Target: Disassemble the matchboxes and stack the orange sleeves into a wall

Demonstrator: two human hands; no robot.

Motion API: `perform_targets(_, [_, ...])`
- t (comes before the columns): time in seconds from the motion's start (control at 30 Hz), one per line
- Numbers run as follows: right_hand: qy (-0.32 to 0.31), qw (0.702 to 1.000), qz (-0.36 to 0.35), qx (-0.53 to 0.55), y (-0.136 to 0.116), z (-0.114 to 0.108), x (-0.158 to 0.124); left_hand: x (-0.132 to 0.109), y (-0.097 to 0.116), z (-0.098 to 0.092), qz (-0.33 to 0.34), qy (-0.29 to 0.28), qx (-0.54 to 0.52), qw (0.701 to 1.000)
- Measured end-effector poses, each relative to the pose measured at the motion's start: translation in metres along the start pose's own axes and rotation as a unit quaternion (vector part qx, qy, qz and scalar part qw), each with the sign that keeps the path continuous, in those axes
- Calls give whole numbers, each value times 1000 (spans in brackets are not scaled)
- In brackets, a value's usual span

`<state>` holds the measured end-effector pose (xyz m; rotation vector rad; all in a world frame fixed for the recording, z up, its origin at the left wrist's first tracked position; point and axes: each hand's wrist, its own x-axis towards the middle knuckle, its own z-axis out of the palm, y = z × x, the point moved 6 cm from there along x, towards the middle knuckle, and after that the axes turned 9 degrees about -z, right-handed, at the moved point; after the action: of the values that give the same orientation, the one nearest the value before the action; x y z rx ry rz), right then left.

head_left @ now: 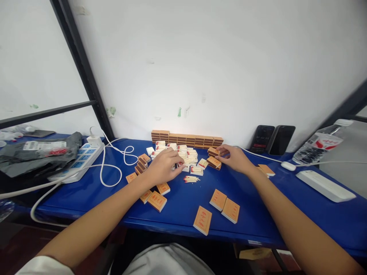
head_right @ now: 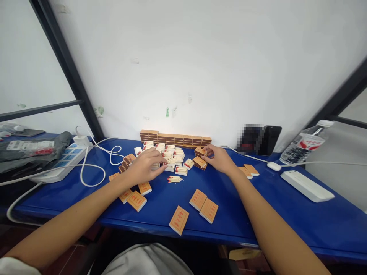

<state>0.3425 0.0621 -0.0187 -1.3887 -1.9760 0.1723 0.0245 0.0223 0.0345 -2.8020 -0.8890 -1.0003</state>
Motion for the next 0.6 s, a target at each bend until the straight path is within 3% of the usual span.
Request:
perform_targets(0.1, [19,999,12,35,-5,-3,2,12,-20,-27,-5,25,20,999])
perform_targets(0.2, [49,995,11,85,-19,-5,16,33,-74,-63,-97,52,31,993])
perform_targets(0.3, [39,995,-27,92,-42,4,50,50,-135,-80,-202,29,88,975])
perform_targets(0.43, [-6,995,-93,39,-78,30,112,53,-189,-66,-301,16,91,949])
perform_targets(0.6, [-37,995,-92,-4,-95,63,164,39,-206,-31,-336,40,80,938])
